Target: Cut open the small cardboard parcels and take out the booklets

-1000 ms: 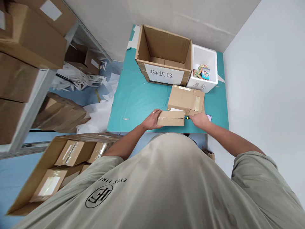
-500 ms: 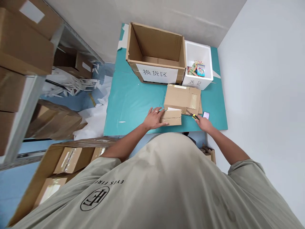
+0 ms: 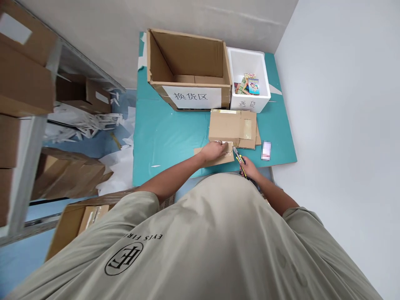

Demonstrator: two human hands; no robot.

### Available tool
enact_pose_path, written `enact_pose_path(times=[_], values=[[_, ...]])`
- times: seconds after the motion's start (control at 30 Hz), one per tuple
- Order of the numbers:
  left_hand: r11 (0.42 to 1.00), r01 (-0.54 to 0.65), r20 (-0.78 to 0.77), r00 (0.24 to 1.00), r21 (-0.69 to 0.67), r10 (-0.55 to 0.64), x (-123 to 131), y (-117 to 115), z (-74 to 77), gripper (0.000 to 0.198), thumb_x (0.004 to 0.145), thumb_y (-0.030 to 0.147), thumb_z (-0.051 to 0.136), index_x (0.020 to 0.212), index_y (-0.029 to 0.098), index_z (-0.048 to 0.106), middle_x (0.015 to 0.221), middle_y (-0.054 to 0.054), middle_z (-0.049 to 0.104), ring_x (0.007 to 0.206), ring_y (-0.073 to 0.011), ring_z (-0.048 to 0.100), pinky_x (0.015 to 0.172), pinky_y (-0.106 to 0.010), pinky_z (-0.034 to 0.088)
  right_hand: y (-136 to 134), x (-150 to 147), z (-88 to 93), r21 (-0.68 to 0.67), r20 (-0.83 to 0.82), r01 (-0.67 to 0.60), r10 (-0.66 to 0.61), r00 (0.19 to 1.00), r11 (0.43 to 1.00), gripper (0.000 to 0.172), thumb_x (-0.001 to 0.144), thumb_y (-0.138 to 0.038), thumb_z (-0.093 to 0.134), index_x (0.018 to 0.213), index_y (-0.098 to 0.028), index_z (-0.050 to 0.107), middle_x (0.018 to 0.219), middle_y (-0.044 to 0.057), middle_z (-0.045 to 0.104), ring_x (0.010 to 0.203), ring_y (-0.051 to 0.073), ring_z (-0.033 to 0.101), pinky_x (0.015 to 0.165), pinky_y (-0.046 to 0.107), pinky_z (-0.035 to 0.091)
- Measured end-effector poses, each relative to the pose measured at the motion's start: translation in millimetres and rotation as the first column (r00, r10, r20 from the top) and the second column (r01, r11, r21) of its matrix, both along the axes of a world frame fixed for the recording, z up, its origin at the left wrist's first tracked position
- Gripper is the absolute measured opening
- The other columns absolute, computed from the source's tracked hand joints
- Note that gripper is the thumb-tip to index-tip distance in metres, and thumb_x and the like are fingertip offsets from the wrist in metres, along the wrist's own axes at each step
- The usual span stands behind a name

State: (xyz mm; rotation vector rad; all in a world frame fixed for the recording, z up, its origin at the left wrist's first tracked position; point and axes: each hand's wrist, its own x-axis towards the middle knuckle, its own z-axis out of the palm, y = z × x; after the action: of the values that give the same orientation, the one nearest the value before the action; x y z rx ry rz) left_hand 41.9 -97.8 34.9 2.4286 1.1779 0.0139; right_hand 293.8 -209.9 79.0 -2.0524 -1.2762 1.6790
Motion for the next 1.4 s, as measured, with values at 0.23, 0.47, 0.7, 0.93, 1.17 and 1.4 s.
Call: enact_pose_path(times=[0.23,0.47,0.7,0.93,1.17,1.4], values=[[0.996,0.085,-0.197,0.977,-0.002,-0.084,18.7,-10.9,32.4,0.052,0.116,0.014,0.042,0.164,0.002,0.058,0.135,-0.034,0.08,0.128,-0.0407,0.081,0.103,-0.047,0.06,-2.9,2.9,-10.0,-0.018,-0.131,0.112,-0.114,0.985,0.994,0.037,0.121,-0.049,0.068,0.15,-0.025,0.063,0.075,-0.008,0.065,0.052,0.014,0.062,0.05,0.022,0.051],[0.988,0.069,-0.205,0.974,-0.141,-0.097,-0.5,-3.3,38.4,0.079,0.115,0.04,0.068,0.182,0.006,0.042,0.147,-0.03,0.077,0.137,-0.0408,0.077,0.107,-0.043,0.059,-5.3,8.0,-11.1,0.0,-0.156,0.095,-0.094,0.983,0.996,0.042,0.119,-0.053,0.07,0.152,-0.027,0.064,0.076,-0.008,0.065,0.052,0.013,0.062,0.049,0.022,0.05],[0.981,0.1,-0.198,0.971,-0.164,-0.131,9.1,-9.8,42.7,0.066,0.106,0.021,0.07,0.169,0.008,0.054,0.14,-0.027,0.079,0.13,-0.0388,0.079,0.109,-0.044,0.059,-5.0,9.7,-4.6,-0.024,-0.139,0.062,-0.064,0.988,0.998,0.032,0.123,-0.04,0.064,0.151,-0.026,0.065,0.078,-0.008,0.066,0.054,0.012,0.063,0.05,0.021,0.052],[0.997,0.028,-0.192,0.981,-0.07,-0.041,21.8,-11.2,30.6,0.049,0.11,0.011,0.05,0.155,0.003,0.064,0.133,-0.03,0.079,0.124,-0.0383,0.08,0.106,-0.046,0.06,-7.1,12.4,-3.2,-0.018,-0.107,0.038,-0.039,0.994,0.999,0.04,0.122,-0.047,0.065,0.157,-0.027,0.063,0.079,-0.007,0.066,0.055,0.013,0.064,0.052,0.021,0.054],[0.997,0.067,-0.127,0.99,0.027,-0.064,2.7,-25.1,0.1,0.068,0.115,0.021,0.04,0.18,0.003,0.043,0.151,-0.034,0.07,0.137,-0.0414,0.074,0.112,-0.052,0.058,-2.8,14.8,-2.4,-0.035,-0.076,0.045,-0.048,0.996,0.998,0.044,0.122,-0.045,0.065,0.162,-0.028,0.064,0.078,-0.007,0.067,0.052,0.013,0.062,0.05,0.022,0.055],[0.997,0.056,-0.084,0.995,0.044,-0.052,4.6,-27.3,-10.0,0.071,0.115,0.02,0.036,0.183,0.004,0.038,0.15,-0.035,0.069,0.135,-0.0425,0.073,0.112,-0.055,0.058,6.6,22.0,-5.9,-0.03,-0.082,0.01,-0.013,0.997,1.0,0.047,0.122,-0.051,0.066,0.162,-0.027,0.064,0.077,-0.007,0.067,0.051,0.013,0.061,0.048,0.023,0.056]])
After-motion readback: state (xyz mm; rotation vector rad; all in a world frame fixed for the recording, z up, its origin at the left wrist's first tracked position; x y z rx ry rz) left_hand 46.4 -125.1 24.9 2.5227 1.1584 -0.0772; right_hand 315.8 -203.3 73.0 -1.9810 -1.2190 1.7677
